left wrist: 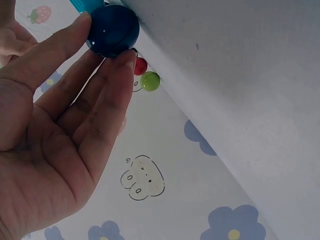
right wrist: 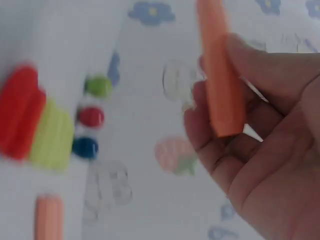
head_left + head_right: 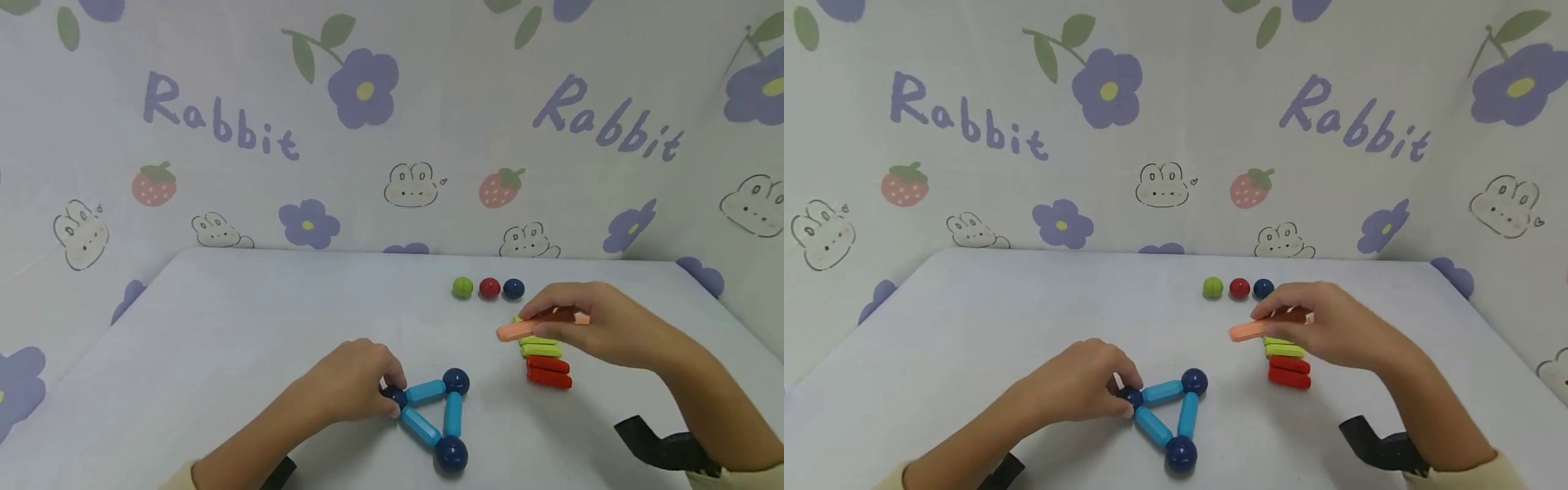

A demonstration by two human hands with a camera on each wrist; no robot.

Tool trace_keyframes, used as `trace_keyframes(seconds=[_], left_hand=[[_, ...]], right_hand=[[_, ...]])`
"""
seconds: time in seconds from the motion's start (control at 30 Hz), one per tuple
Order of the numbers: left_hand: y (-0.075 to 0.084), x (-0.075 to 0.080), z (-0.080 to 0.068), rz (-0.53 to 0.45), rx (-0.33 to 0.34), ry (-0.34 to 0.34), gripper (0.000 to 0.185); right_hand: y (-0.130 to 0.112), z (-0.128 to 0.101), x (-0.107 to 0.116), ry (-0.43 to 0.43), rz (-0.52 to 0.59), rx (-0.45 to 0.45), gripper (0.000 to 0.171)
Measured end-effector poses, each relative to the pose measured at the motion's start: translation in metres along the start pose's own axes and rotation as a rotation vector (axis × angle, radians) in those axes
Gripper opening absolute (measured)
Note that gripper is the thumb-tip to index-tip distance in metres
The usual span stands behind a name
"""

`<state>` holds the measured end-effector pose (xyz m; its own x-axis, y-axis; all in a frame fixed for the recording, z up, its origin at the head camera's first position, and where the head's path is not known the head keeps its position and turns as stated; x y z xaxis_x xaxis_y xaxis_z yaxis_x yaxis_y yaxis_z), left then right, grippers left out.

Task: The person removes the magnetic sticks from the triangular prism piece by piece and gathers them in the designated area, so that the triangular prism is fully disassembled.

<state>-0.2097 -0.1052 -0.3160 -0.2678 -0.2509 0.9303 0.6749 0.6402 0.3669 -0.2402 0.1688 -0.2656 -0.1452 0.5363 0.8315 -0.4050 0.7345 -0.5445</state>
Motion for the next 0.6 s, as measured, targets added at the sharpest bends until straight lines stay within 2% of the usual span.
trace_keyframes(seconds=[0.1, 0.23, 0.37, 0.5, 0.6], left_hand=[[0.0, 0.0, 0.001, 0.011, 0.014, -0.005, 0.021], [-0.001, -0.002, 0.002, 0.028, 0.023, -0.015, 0.022], [-0.001, -0.003, 0.002, 0.034, 0.021, -0.019, 0.022], [0.0, -0.002, 0.002, 0.031, 0.017, -0.017, 0.022], [-0.001, -0.002, 0.001, 0.026, 0.016, -0.013, 0.021]], right_hand=[[0.029, -0.002, 0.015, 0.01, -0.111, -0.084, 0.023], [0.077, -0.002, 0.02, -0.099, -0.222, -0.254, 0.019], [0.117, -0.002, 0.015, -0.192, -0.289, -0.36, 0.019], [0.138, 0.001, 0.007, -0.226, -0.304, -0.428, 0.01], [0.143, 0.006, 0.003, -0.201, -0.333, -0.428, 0.009]])
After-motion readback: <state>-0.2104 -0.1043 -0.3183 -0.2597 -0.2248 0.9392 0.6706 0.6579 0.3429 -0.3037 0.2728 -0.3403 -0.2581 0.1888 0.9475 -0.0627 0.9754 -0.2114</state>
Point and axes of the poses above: each hand's wrist, its own z-axis towards the middle knuckle, its own x-axis out of the back of the hand, y = z × x, the point moved 5 cm from there along z, towards the middle knuckle, and after that the axes turned 13 degrees about -x, right-handed, at the moved point
